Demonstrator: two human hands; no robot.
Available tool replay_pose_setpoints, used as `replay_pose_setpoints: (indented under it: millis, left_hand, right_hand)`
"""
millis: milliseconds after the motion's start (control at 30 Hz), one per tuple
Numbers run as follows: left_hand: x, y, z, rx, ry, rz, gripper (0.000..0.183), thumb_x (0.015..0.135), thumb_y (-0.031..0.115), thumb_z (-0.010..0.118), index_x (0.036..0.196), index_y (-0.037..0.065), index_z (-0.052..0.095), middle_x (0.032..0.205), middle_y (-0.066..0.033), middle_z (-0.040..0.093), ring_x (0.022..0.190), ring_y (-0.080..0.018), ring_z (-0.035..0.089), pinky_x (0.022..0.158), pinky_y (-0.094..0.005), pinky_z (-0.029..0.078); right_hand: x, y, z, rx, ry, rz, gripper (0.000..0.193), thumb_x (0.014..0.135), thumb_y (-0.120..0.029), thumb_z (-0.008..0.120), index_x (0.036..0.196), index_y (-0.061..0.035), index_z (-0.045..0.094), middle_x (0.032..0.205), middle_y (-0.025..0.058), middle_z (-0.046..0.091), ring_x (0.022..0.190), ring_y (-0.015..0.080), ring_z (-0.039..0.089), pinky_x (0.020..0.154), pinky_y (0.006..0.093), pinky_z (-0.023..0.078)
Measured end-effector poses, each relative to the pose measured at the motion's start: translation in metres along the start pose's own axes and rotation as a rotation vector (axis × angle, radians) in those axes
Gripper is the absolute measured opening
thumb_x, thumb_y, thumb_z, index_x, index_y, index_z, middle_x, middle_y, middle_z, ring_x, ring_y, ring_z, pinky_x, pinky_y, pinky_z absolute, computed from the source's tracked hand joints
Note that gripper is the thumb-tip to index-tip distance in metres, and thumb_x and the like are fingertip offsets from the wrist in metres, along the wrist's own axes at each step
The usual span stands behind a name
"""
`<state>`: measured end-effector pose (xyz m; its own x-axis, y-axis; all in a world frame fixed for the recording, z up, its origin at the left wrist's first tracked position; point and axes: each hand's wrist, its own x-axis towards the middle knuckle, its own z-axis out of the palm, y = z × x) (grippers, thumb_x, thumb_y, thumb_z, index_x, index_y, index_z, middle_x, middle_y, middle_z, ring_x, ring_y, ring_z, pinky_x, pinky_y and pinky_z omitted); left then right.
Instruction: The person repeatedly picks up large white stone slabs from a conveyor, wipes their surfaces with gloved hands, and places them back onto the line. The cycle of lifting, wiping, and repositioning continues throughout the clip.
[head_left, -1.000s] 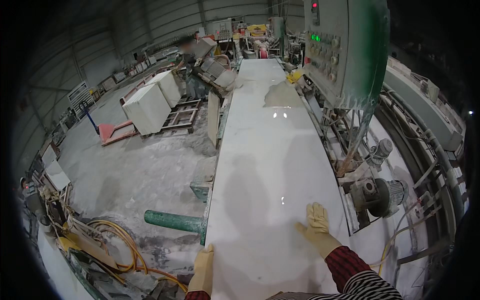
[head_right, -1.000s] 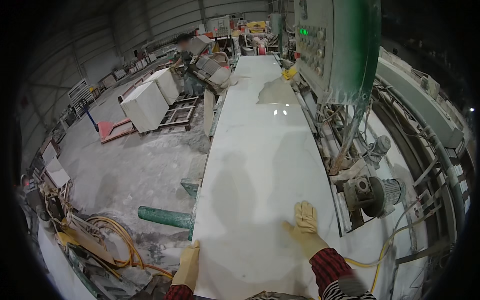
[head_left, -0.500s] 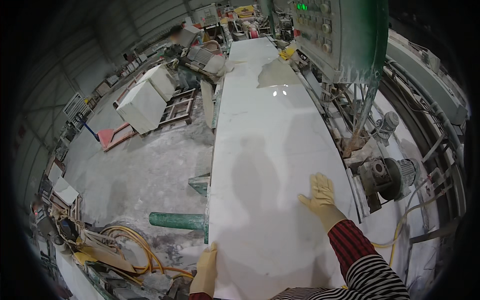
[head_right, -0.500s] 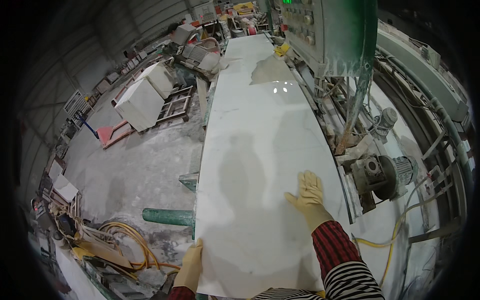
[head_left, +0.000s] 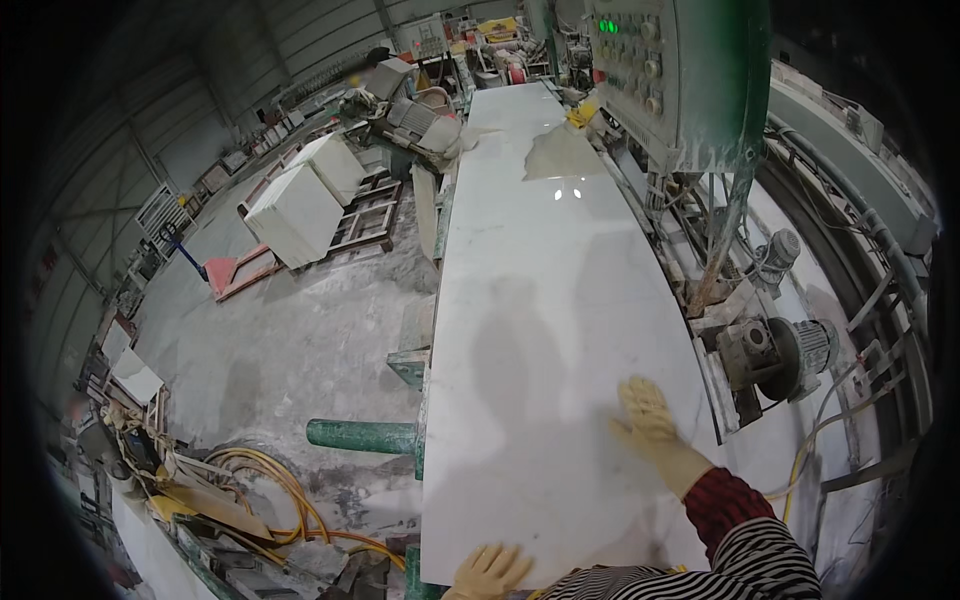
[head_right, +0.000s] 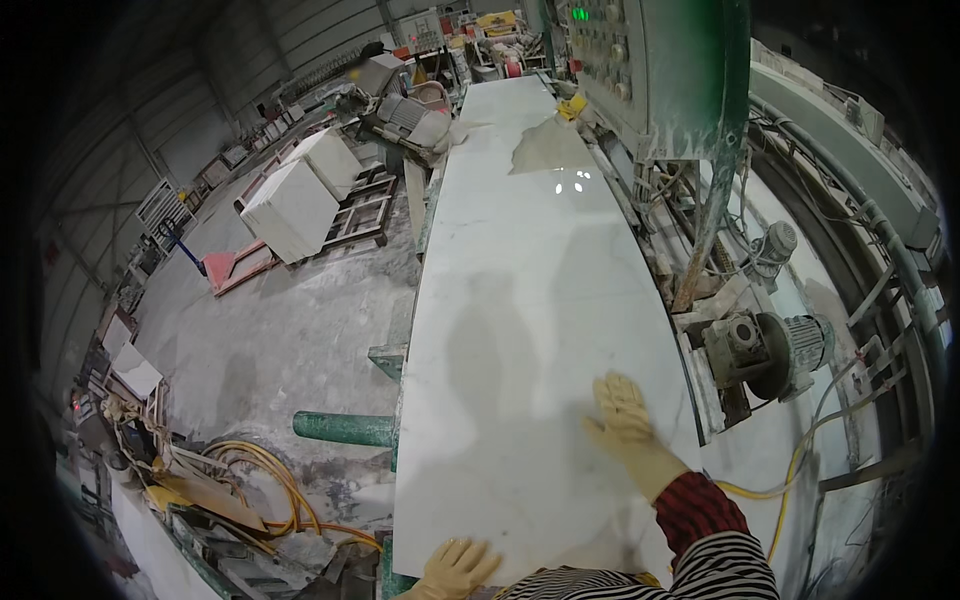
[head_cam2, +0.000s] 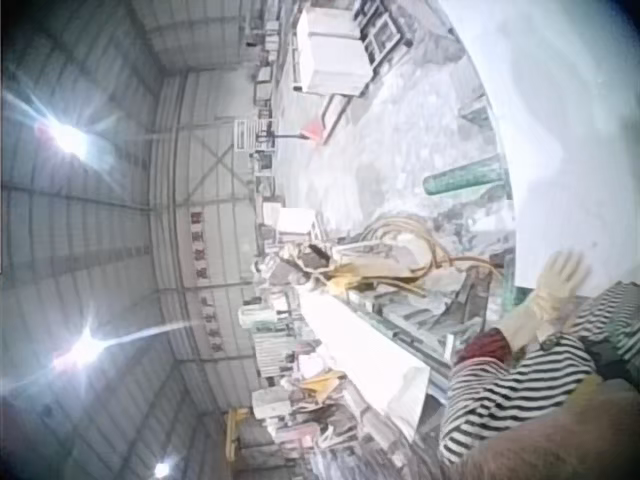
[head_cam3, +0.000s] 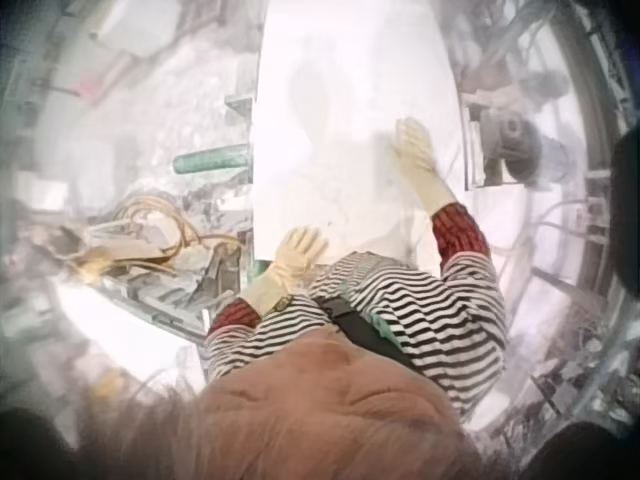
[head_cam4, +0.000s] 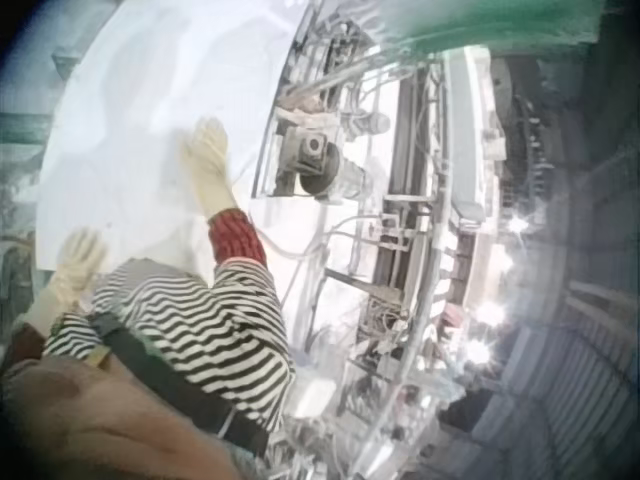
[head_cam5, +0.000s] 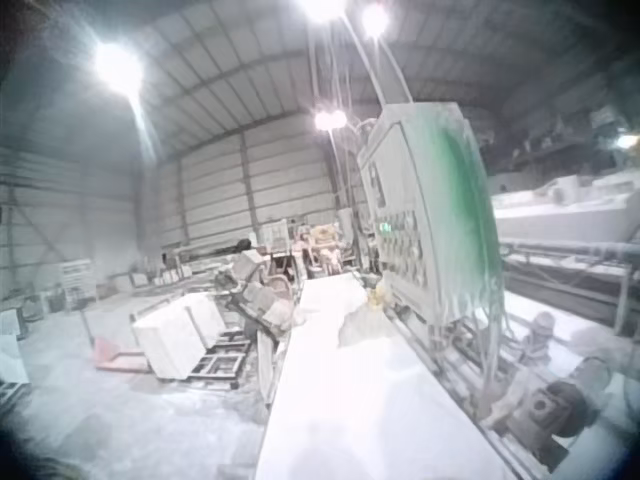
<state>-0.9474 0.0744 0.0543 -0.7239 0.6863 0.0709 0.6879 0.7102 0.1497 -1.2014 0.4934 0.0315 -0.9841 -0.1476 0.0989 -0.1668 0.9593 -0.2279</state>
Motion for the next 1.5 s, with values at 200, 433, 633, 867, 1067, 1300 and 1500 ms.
replay_pose_setpoints:
  millis: [200,433,633,867,1067,1300,1500]
  left_hand:
    - [0.024,-0.003,0.002,-0.016,0.112,-0.004,0.076,0.092,0.046,0.081,0.159,0.016,0.062,0.159,-0.0194,0.062,0.145,-0.0434,0.057,0.120,-0.0600,0.045]
    - [0.026,-0.002,0.001,0.178,0.253,0.031,0.049,0.098,0.019,0.068,0.146,0.021,0.071,0.148,-0.0088,0.070,0.130,-0.0320,0.067,0.109,-0.0523,0.051]
    - [0.028,-0.010,0.012,0.225,0.315,0.055,0.051,0.095,0.019,0.070,0.146,0.020,0.071,0.147,-0.0082,0.070,0.129,-0.0318,0.068,0.111,-0.0516,0.051]
    - [0.026,-0.007,0.009,0.232,0.354,0.061,0.050,0.096,0.019,0.070,0.146,0.021,0.070,0.150,-0.0074,0.069,0.133,-0.0335,0.067,0.113,-0.0523,0.052]
    - [0.024,-0.011,0.012,0.183,0.390,0.077,0.052,0.096,0.019,0.071,0.149,0.017,0.067,0.146,-0.0095,0.069,0.138,-0.0341,0.064,0.110,-0.0502,0.054]
    - [-0.056,-0.023,-0.082,-0.075,0.177,-0.066,0.074,0.085,0.027,0.090,0.152,0.013,0.064,0.146,-0.0143,0.069,0.136,-0.0368,0.064,0.107,-0.0502,0.053]
    - [-0.271,-0.039,-0.095,-0.025,-0.003,-1.019,0.057,0.080,0.027,0.095,0.126,0.009,0.067,0.119,-0.0145,0.069,0.121,-0.0379,0.067,0.097,-0.0538,0.054]
  right_hand:
    - [-0.142,-0.003,-0.025,0.086,0.020,-0.143,0.077,0.096,-0.047,0.076,0.158,-0.0038,0.060,0.165,0.0251,0.056,0.158,0.0459,0.046,0.136,0.0549,0.034]
    - [-0.226,-0.030,-0.075,0.249,-0.114,-0.197,0.079,0.086,-0.047,0.082,0.146,0.0005,0.064,0.153,0.0269,0.062,0.145,0.0506,0.055,0.126,0.0549,0.045]
    - [-0.270,-0.049,-0.078,0.172,-0.193,-0.313,0.093,0.078,-0.051,0.090,0.150,-0.0001,0.062,0.154,0.0272,0.062,0.144,0.0505,0.056,0.125,0.0572,0.045]
    - [-0.264,-0.108,-0.042,0.009,-0.109,-0.339,0.068,0.104,-0.029,0.066,0.166,-0.0060,0.051,0.170,0.0272,0.051,0.159,0.0465,0.046,0.134,0.0634,0.031]
    - [-0.246,-0.110,0.011,-0.360,-0.064,-0.348,0.067,0.106,-0.023,0.056,0.171,-0.0098,0.044,0.175,0.0282,0.041,0.163,0.0485,0.039,0.134,0.0667,0.028]
    - [-0.246,-0.117,-0.001,-0.323,-0.123,-0.326,0.067,0.107,-0.019,0.056,0.172,-0.0082,0.042,0.174,0.0303,0.042,0.163,0.0515,0.038,0.135,0.0675,0.025]
    - [-0.245,-0.105,0.016,-0.402,-0.085,-0.320,0.067,0.105,-0.016,0.058,0.170,-0.0085,0.046,0.174,0.0304,0.041,0.159,0.0500,0.041,0.131,0.0692,0.029]
